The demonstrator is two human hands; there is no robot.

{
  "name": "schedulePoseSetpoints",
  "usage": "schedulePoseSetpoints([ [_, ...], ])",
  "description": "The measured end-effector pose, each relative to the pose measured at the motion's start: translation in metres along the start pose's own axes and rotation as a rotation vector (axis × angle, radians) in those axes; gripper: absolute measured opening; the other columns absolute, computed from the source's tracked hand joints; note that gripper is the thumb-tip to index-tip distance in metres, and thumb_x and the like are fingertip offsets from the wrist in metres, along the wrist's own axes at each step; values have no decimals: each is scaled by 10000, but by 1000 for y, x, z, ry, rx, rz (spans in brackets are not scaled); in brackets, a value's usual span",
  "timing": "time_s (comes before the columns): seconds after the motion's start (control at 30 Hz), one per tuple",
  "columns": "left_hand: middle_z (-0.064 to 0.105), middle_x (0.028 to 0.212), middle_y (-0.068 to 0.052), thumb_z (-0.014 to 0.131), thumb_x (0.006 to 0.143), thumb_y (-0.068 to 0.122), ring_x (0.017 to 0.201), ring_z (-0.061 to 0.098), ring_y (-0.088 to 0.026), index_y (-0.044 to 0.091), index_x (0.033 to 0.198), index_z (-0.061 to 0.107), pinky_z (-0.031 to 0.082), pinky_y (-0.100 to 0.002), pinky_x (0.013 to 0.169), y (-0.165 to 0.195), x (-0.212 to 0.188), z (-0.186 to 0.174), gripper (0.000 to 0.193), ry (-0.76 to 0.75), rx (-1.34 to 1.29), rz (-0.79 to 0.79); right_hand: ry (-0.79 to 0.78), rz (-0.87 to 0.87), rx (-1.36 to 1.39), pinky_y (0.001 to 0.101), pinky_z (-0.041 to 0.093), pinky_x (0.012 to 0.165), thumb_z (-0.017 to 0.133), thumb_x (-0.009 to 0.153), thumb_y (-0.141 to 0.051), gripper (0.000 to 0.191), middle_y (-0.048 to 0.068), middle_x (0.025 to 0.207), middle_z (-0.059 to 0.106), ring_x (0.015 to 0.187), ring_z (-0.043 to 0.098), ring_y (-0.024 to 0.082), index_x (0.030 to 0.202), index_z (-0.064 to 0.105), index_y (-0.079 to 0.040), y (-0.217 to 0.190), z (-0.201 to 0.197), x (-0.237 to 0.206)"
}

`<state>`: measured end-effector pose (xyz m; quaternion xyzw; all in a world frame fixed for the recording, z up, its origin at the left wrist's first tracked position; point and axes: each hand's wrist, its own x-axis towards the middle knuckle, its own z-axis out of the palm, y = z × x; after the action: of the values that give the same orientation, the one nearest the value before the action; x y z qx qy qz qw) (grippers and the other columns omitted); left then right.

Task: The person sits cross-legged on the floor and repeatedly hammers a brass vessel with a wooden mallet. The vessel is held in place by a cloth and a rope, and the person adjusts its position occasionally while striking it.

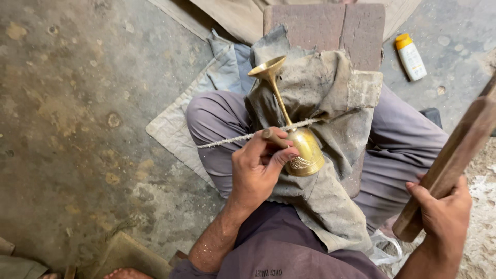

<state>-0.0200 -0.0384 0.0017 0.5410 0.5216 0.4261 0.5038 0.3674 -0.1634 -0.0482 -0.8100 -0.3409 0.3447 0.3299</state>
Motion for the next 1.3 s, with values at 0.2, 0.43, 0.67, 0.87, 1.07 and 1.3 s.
schedulePoseSetpoints([
  [0.2, 744, 977, -57, 715, 997, 307, 906, 774, -128, 43, 1200, 647, 653, -275, 749, 6, 8, 1, 340, -38, 35, 74, -72, -360, -462, 417, 605, 792, 743, 924, 38, 730, 213, 1015, 695, 856, 708, 294, 1592, 449, 30, -150, 31, -7],
  [0.43, 721, 990, -71, 696, 1017, 299, 906, 776, -164, 47, 1176, 630, 642, -293, 738, 6, 10, 0, 305, -54, 93, 115, -226, -807, -581, 379, 538, 662, 755, 894, -191, 462, 142, 890, 695, 750, 680, 233, 1268, 535, -30, -272, 72, -6],
  [0.67, 715, 957, -58, 690, 1035, 287, 858, 770, -185, 76, 1136, 655, 619, -317, 706, 8, 4, 2, 237, -12, 87, 104, -113, -1006, -1043, 411, 555, 785, 755, 882, -79, 397, 184, 989, 698, 865, 681, 302, 1231, 582, -5, -319, 86, -22],
  [0.87, 734, 988, -64, 695, 1037, 259, 882, 772, -218, 98, 1146, 674, 617, -339, 723, 4, 1, 1, 196, -30, 144, 144, -231, -951, -1029, 369, 539, 792, 736, 834, -43, 490, 156, 1001, 683, 815, 658, 248, 1307, 606, -37, -313, 78, -15],
  [1.07, 726, 1022, -94, 740, 1019, 252, 894, 757, -262, 79, 1169, 645, 599, -389, 743, -3, -2, 1, 248, -14, 235, 174, -172, -969, -1297, 406, 567, 856, 734, 741, -34, 535, 151, 979, 693, 883, 679, 272, 1268, 644, -65, -307, 73, -17],
  [1.3, 763, 983, -48, 771, 995, 218, 894, 785, -205, 131, 1194, 635, 625, -357, 732, -13, -12, 5, 256, -45, 145, 131, -200, -1010, -1082, 422, 545, 772, 766, 717, 14, 537, 171, 979, 661, 865, 669, 305, 1220, 580, -14, -305, 75, -22],
])
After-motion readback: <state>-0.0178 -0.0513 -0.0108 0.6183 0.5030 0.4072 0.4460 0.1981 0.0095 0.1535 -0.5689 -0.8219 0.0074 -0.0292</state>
